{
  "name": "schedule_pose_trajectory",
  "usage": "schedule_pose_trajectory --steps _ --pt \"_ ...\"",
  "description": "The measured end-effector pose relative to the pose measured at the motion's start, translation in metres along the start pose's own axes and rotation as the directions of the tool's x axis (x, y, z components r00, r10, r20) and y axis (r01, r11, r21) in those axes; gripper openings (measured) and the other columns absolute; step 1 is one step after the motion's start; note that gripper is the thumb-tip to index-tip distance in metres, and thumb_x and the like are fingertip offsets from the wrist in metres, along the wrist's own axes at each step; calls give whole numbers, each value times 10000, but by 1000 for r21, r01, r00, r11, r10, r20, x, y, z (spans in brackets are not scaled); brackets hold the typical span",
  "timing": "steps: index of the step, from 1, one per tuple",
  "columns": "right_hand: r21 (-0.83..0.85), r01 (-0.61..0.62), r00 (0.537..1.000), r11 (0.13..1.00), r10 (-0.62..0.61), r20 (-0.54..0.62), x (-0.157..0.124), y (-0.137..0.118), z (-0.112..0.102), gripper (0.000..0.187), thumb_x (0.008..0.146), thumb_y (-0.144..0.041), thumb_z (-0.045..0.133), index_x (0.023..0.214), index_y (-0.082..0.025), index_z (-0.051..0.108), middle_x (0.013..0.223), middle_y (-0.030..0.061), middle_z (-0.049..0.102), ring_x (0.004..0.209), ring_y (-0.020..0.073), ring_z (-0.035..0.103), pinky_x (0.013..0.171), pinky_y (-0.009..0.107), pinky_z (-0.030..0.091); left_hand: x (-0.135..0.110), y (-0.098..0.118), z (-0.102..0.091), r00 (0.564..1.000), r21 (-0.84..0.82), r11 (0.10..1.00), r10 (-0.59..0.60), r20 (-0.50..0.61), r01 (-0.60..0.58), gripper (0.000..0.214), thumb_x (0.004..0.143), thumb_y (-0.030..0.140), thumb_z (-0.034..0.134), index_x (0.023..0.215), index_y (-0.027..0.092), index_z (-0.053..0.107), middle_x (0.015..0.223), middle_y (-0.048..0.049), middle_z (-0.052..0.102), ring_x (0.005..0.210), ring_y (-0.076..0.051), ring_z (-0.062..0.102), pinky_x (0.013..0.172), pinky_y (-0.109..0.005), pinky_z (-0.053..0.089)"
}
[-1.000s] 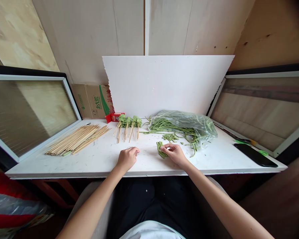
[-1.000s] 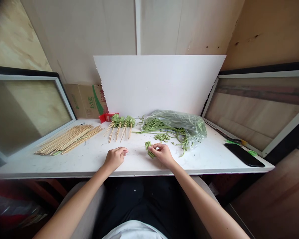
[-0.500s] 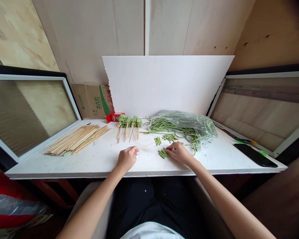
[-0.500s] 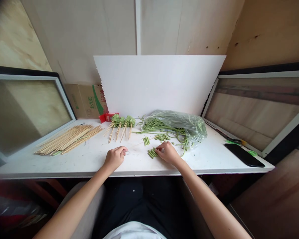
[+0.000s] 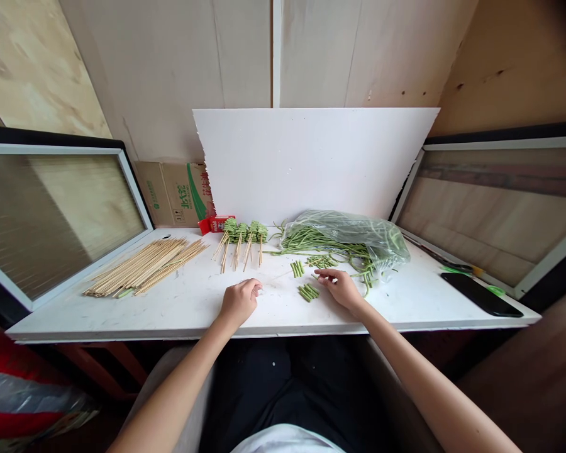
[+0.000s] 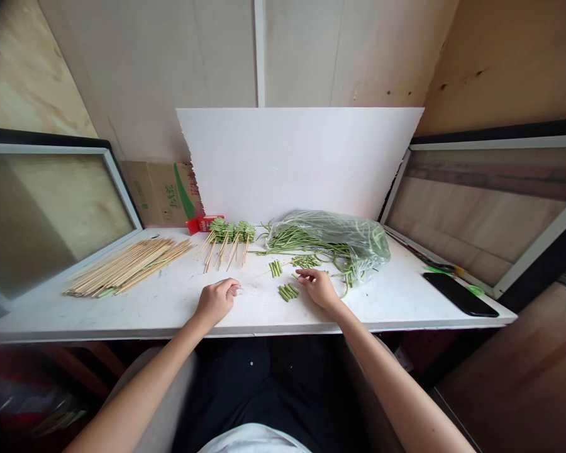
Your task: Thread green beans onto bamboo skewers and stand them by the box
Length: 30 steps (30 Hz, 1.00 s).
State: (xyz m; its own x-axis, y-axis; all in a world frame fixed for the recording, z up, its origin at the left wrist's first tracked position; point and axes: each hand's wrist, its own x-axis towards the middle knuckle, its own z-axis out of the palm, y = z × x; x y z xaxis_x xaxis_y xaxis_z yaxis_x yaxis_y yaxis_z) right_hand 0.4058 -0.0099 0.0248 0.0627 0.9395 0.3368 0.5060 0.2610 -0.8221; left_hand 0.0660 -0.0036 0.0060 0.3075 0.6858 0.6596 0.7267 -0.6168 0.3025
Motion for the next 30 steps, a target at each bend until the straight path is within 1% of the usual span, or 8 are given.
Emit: schedule_pose_trajectory --steps 2,4,7,11,13,16,23,30 --pt "110 -35 998 993 40 -43 2 3 -3 367 796 -497 751 1027 -222 830 1089 114 796 961 291 688 865 409 514 0 0 0 1000 3 1000 4 -3 -4 261 882 40 541 935 227 716 788 9 776 740 -167 736 665 -240 513" --pt "258 -90 993 962 108 -55 4 6 -6 460 758 -580 786 1039 -217 813 1098 111 790 934 277 680 785 374 516 0 0 0 1000 7 1000 9 -9 -9 254 885 45 544 935 227 714 788 11 778 732 -167 736 666 -244 514" --pt "468 -153 985 871 173 1 4 6 -9 538 704 -644 836 1028 -219 776 1077 87 768 847 221 646 669 301 475 0 0 1 1000 11 1000 19 -10 -19 244 889 53 549 934 229 713 796 9 782 724 -167 734 662 -247 512" --pt "621 -171 985 765 125 117 2 3 -13 435 742 -603 857 923 -227 735 1107 67 717 920 199 614 687 265 462 -1 -1 1 999 10 999 34 -4 -34 237 886 53 554 921 225 713 825 1 793 728 -166 735 657 -247 508" --pt "642 -190 981 743 112 161 1 2 -14 392 770 -577 854 912 -232 734 1081 58 701 905 185 592 689 256 454 -1 -1 1 999 10 999 41 -3 -41 241 884 49 552 920 222 715 834 2 796 731 -165 738 655 -246 507" --pt "651 -215 975 727 126 182 0 4 -13 357 774 -558 866 897 -242 754 1060 49 693 868 173 563 680 257 441 -1 -1 1 999 12 999 50 -9 -50 241 887 51 553 924 218 721 837 5 798 729 -164 741 646 -245 508" --pt "667 -229 973 709 152 173 0 5 -10 344 737 -553 897 909 -269 805 1049 45 712 848 177 559 683 282 440 -1 -1 1 999 6 999 51 -4 -51 271 867 31 551 926 219 738 849 2 805 745 -166 750 663 -247 531" --pt "646 -228 974 729 164 159 0 5 -9 358 718 -556 902 904 -265 808 1038 50 728 850 183 586 682 292 433 -2 -3 3 998 7 998 57 -14 -57 273 864 38 547 926 213 746 858 -4 808 749 -173 754 678 -261 549"
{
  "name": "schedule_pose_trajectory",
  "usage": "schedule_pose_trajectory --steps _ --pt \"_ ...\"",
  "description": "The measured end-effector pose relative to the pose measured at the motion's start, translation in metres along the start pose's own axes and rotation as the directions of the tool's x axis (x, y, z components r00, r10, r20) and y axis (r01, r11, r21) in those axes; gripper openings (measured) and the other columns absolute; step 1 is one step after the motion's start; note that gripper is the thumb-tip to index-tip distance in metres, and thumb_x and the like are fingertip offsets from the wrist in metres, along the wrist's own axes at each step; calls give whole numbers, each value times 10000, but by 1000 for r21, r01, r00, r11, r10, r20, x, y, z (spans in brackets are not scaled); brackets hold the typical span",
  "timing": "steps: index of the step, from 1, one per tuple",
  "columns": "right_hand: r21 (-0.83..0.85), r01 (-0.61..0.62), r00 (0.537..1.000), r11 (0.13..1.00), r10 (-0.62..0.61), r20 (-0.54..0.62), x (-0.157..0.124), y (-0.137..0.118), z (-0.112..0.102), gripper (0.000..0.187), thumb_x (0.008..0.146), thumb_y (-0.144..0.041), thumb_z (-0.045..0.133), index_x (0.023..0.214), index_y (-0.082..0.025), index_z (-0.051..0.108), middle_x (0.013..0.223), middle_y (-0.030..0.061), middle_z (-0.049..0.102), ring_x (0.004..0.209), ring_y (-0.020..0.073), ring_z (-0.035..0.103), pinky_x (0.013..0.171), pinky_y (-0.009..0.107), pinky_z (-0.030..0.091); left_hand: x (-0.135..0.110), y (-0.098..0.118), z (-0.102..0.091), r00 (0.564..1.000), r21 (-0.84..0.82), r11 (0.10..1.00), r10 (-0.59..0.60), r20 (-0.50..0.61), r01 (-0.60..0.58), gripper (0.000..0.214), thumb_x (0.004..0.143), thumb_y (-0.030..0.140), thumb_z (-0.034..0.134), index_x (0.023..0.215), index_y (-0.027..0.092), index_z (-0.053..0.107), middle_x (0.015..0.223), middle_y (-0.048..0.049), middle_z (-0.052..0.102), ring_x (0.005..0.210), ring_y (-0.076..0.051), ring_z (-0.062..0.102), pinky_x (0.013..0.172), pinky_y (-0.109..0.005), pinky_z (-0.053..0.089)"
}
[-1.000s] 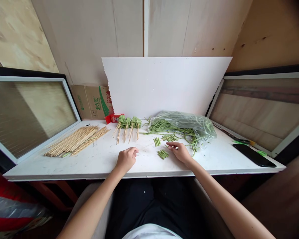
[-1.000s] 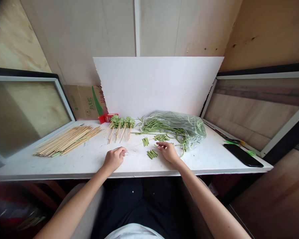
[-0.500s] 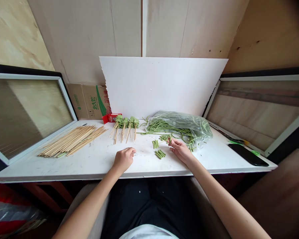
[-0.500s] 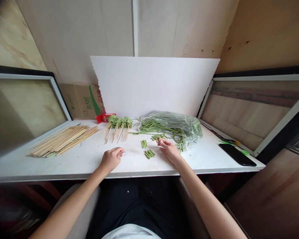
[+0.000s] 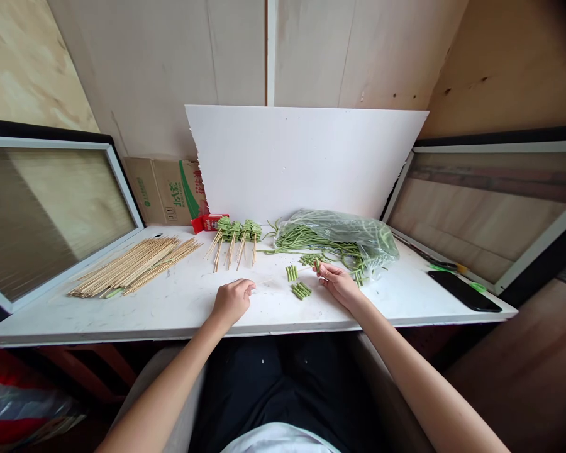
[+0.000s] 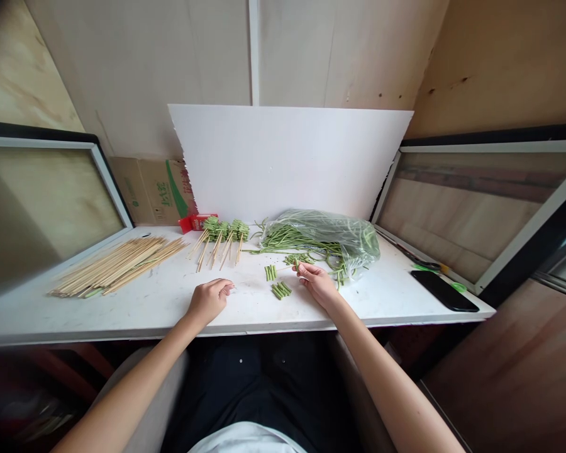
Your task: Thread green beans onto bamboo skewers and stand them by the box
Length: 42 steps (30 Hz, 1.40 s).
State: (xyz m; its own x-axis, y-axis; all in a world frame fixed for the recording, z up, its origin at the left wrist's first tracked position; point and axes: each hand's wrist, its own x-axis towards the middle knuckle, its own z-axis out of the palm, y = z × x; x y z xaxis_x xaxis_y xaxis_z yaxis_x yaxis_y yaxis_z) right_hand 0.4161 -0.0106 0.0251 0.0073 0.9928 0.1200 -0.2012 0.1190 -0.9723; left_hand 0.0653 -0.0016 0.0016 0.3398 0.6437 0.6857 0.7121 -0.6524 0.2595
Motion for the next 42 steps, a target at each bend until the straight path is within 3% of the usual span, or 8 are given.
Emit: schedule_pose_trajectory --steps 9,28,35,39,42 --pt "4 8 999 1000 -9 33 -2 -4 1 336 762 -552 872 882 -247 796 1024 49 707 827 164 548 684 279 419 0 0 0 1000 17 1000 -8 -6 9 272 857 42 544 922 212 747 840 -9 803 753 -182 753 677 -267 548" --pt "-79 20 1000 997 -21 -16 1 4 0 338 749 -541 882 917 -251 844 1019 58 736 833 174 564 727 300 444 -1 -3 2 1000 51 999 7 -1 -7 304 796 2 540 875 214 744 792 -1 792 712 -178 739 647 -260 529" --pt "-61 18 1000 998 -19 -15 -4 -4 7 353 740 -555 883 925 -259 827 981 49 726 855 184 577 722 296 447 0 -1 -1 1000 18 1000 -8 13 8 266 874 47 535 913 220 734 799 -4 788 722 -176 737 656 -258 526" --pt "-52 28 997 998 -32 -72 -5 -7 10 390 727 -599 874 875 -245 804 992 60 728 855 191 585 680 290 437 2 2 -1 1000 -26 999 -26 2 26 182 979 163 558 1021 225 724 922 -24 805 783 -175 746 704 -259 536" --pt "-33 23 994 999 -27 -104 -4 -6 8 424 719 -621 872 892 -241 796 1008 67 728 856 193 589 665 284 436 3 4 -2 1000 -31 999 -27 -5 27 117 998 252 611 996 228 725 957 -30 796 793 -169 732 729 -256 527"
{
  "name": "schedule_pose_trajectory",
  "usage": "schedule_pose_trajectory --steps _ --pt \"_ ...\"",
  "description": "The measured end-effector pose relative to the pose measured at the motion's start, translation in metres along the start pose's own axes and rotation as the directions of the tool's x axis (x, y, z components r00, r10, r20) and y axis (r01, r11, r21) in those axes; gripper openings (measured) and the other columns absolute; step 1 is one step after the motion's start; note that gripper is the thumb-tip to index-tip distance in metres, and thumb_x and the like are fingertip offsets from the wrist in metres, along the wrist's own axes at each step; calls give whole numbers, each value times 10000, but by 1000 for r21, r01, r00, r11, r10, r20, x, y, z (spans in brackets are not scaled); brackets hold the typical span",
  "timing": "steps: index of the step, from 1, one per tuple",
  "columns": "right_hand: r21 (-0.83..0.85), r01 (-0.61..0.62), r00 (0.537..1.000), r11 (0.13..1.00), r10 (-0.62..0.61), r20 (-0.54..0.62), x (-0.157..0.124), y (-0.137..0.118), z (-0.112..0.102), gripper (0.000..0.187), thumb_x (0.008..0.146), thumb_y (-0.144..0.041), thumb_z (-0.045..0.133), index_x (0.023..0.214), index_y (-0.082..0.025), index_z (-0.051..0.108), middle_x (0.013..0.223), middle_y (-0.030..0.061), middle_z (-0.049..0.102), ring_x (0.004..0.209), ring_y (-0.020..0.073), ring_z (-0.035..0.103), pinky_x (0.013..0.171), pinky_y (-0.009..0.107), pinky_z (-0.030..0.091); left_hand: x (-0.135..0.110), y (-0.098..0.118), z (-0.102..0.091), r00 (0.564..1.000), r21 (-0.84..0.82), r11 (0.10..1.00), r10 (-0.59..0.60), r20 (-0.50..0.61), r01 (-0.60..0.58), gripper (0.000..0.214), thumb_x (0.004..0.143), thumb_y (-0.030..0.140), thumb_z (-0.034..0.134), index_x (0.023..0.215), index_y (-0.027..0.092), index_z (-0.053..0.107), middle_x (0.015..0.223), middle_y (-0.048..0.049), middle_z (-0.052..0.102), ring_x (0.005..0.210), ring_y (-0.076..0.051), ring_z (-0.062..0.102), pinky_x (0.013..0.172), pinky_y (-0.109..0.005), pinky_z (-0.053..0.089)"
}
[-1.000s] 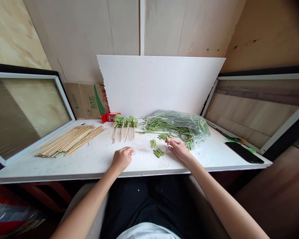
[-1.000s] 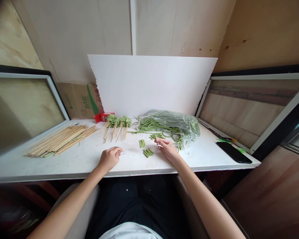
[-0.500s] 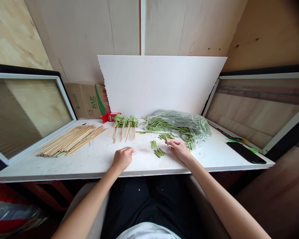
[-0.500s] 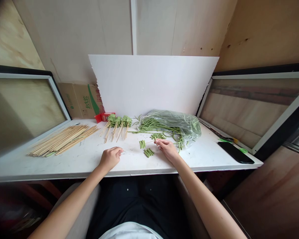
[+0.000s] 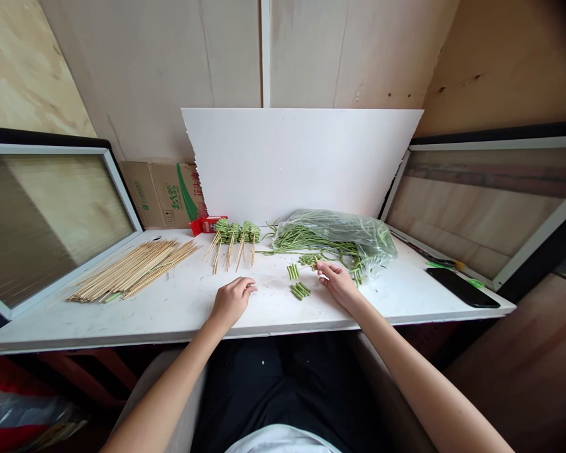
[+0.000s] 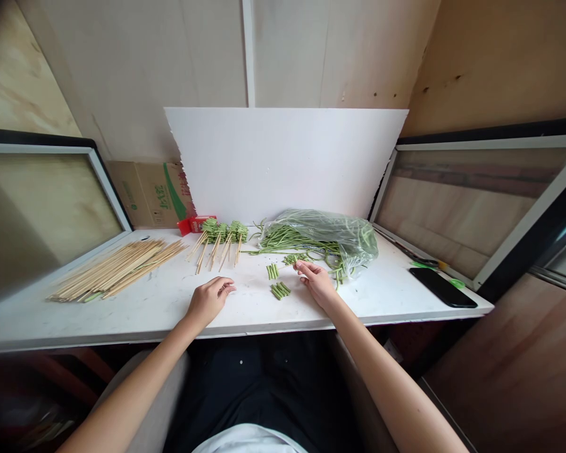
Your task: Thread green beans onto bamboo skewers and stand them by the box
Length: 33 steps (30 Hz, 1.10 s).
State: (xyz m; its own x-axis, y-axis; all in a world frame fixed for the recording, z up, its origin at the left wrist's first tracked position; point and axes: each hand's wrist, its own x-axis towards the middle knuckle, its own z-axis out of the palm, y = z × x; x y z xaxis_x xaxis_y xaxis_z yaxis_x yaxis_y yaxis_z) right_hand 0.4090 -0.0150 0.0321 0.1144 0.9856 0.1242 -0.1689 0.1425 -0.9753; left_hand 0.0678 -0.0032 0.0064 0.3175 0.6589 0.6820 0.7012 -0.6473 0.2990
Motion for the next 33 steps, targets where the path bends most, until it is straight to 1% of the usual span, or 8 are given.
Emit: schedule_pose_trajectory --steps 4,11,16,21,26,33 --pt "24 -2 1000 1000 2 -7 2 2 -2 405 723 -596 881 897 -240 798 1010 66 720 835 182 569 662 278 437 0 2 -1 1000 -7 1000 11 28 -11 117 993 251 636 933 229 734 931 -18 778 796 -158 719 739 -251 513" --pt "23 -2 1000 1000 2 -20 1 1 0 387 713 -587 888 869 -244 797 993 48 734 812 172 587 661 286 429 0 0 0 999 22 999 33 2 -33 143 983 220 638 901 224 755 894 -17 786 771 -165 718 712 -252 507" --pt "-29 17 999 999 -18 -31 -1 2 3 358 734 -575 873 864 -250 800 1001 47 737 848 187 591 675 291 418 -1 -2 0 999 36 998 47 8 -47 207 953 116 588 880 220 752 888 -8 800 770 -167 736 685 -252 516" --pt "-90 53 998 995 -56 -26 0 4 4 351 740 -573 866 879 -256 811 1013 51 746 865 199 592 700 303 421 -1 -5 0 997 47 997 57 43 -59 304 862 17 521 889 221 745 862 -13 800 750 -169 736 674 -255 530" --pt "-163 103 994 981 -106 -12 -3 2 5 377 759 -594 844 909 -249 819 1037 65 754 891 217 595 742 320 428 -2 -9 3 998 85 995 49 50 -53 328 802 -3 520 889 224 740 809 -8 782 714 -174 718 658 -254 520" --pt "-195 137 991 971 -135 22 -6 -1 7 373 788 -591 827 924 -244 808 1010 57 749 875 211 580 762 326 427 -3 -10 4 997 86 996 25 77 -31 306 818 10 519 878 232 722 869 -8 797 741 -181 728 648 -259 505"
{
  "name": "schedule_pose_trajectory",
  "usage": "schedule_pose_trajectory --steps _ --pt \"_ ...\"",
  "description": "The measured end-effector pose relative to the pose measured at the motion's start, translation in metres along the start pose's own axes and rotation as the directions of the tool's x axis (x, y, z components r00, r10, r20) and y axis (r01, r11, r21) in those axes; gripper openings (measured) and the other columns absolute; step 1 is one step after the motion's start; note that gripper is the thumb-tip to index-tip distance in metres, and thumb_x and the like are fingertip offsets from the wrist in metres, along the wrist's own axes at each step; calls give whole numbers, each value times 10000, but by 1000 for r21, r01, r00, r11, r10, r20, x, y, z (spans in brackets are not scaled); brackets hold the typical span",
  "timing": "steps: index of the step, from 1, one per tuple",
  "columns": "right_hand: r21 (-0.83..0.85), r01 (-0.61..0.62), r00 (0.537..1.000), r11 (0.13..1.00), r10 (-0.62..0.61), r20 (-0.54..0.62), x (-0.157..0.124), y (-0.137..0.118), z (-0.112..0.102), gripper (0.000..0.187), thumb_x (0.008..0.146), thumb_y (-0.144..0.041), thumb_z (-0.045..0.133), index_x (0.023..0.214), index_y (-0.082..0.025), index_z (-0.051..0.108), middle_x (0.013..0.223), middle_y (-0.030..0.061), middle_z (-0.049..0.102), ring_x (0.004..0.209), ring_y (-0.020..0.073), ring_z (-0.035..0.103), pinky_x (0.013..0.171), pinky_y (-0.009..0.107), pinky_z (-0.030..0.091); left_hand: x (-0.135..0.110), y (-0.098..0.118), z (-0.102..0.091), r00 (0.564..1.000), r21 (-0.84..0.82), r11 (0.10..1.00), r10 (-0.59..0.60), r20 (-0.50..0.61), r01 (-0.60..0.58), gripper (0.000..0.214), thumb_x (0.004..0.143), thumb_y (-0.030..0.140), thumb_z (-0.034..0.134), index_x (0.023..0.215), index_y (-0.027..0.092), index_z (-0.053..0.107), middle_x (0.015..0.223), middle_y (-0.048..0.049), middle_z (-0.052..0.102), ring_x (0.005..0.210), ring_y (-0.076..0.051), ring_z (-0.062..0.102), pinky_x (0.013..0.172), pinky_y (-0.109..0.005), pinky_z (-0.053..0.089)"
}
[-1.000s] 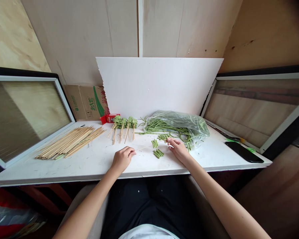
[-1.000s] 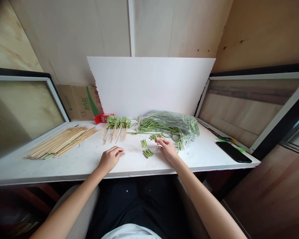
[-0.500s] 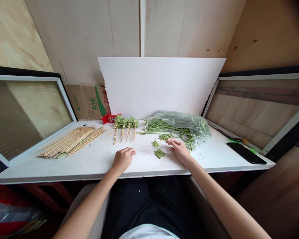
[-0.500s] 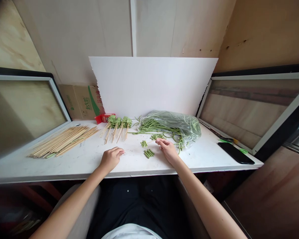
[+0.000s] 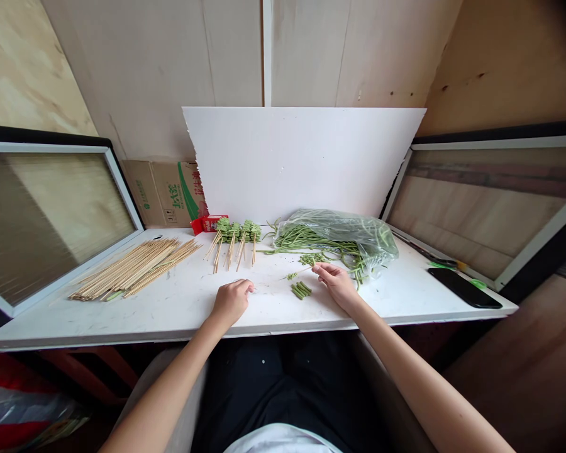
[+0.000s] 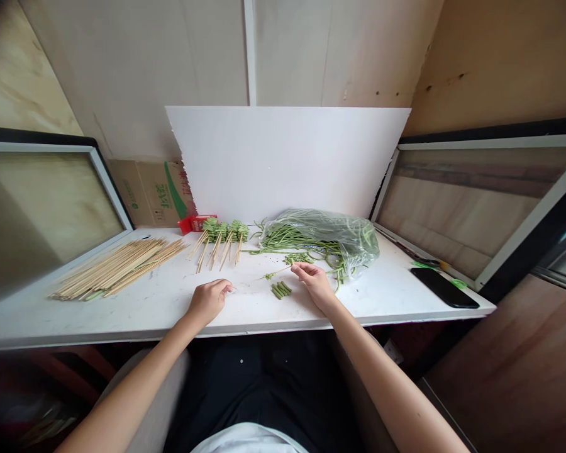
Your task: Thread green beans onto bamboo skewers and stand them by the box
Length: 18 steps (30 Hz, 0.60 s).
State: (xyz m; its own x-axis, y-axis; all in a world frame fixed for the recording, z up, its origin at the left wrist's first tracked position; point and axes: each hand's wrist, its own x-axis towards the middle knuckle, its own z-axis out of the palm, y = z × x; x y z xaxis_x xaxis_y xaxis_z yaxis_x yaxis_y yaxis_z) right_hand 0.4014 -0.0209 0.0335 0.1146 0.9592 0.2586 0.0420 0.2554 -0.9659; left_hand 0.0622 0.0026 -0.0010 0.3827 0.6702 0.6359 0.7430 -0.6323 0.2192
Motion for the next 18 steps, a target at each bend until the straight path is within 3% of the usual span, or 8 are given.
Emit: schedule_pose_trajectory --steps 6,9,14,18 --pt "-14 16 999 1000 -16 29 -3 -9 4 379 787 -607 819 899 -246 796 979 46 736 853 205 567 766 329 422 1 0 -1 998 13 1000 -23 66 22 349 750 -26 506 866 235 707 845 0 789 751 -186 730 637 -253 495" --pt "-8 23 999 1000 -23 46 -1 -8 4 371 808 -613 798 887 -251 784 977 45 723 862 205 565 757 322 420 2 2 -2 996 -6 1000 -22 88 23 326 797 -18 521 882 236 706 873 1 795 776 -189 738 651 -256 495" --pt "47 -30 998 998 32 -48 4 4 3 397 800 -629 797 885 -242 771 960 53 708 864 203 573 736 317 416 4 9 -5 999 -36 999 -22 43 24 158 984 180 572 975 241 716 876 -9 789 763 -177 727 666 -250 483" --pt "53 -44 996 998 48 -77 6 10 0 410 782 -635 810 891 -241 770 963 61 708 870 217 577 728 322 418 4 12 -7 1000 -42 999 -9 -9 8 135 999 301 636 916 239 723 860 -6 788 754 -173 718 679 -252 476"
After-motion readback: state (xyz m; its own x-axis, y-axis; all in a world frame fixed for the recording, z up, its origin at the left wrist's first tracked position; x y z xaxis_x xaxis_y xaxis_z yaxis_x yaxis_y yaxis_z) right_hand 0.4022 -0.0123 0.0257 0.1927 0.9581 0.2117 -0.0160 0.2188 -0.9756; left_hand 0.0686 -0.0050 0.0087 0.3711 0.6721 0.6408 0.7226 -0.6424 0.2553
